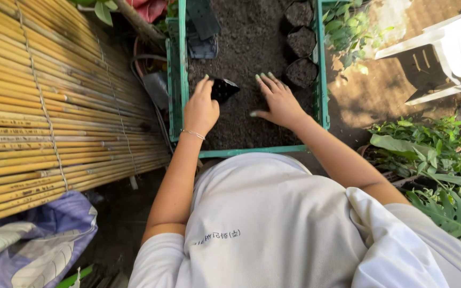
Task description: Filling small black plastic nursery bags with soil from a crate.
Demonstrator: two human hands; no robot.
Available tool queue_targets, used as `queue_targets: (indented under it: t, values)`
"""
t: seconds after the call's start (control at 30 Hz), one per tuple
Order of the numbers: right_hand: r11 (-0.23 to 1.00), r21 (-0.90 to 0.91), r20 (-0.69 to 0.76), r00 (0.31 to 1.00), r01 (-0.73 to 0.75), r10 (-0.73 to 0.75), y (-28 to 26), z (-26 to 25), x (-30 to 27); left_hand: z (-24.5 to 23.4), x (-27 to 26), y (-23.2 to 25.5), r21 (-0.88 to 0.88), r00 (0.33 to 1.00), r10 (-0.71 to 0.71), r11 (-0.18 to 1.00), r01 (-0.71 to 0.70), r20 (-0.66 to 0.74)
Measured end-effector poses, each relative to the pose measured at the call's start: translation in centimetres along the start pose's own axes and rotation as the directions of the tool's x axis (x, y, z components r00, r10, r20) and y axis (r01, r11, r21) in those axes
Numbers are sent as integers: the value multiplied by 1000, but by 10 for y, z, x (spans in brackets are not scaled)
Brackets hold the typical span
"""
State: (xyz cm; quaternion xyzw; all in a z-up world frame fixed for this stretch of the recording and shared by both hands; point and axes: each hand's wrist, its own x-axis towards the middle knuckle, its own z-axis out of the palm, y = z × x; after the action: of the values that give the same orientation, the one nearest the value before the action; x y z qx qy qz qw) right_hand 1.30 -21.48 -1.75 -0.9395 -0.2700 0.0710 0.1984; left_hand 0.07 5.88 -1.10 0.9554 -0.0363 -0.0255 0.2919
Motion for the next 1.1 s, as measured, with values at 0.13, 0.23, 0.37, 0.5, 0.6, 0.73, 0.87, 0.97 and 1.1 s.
queue_targets:
  t: [0.13, 0.23, 0.37, 0.5, 0.6, 0.73, 0.87, 0.97, 1.1]
  values:
    - [987, -160, 192, 981, 4, 27, 10, 28, -1, 1, -10, -19, 12, 1000, -10, 1000, 11, -17]
    - [973, -233, 279, 958, 2, 64, 15, 42, 5, 9, -17, -36, 27, 1000, 24, 999, -24, 0]
    - [963, -269, 277, 955, -32, 110, 13, 47, 9, 18, -28, -49, 12, 988, 129, 992, -128, -84]
    - [958, -284, 271, 955, -40, 120, 18, 52, 18, 22, -28, -54, -79, 983, 102, 990, -115, -151]
    - [958, -282, 281, 950, -53, 135, 26, 58, 25, -4, -27, -32, -259, 994, -69, 965, 45, -85]
    - [952, -301, 280, 949, -60, 148, 28, 65, 31, 21, -32, -60, -323, 947, 12, 939, -121, -320]
    - [933, -351, 266, 947, -80, 181, 27, 67, 41, 23, -32, -62, -324, 945, -4, 940, -107, -326]
    - [932, -351, 253, 948, -96, 193, 25, 69, 49, 21, -32, -61, -351, 950, -36, 933, -79, -310]
    - [945, -307, 200, 962, -117, 184, 24, 74, 55, 18, -31, -56, -365, 961, -80, 931, -23, -264]
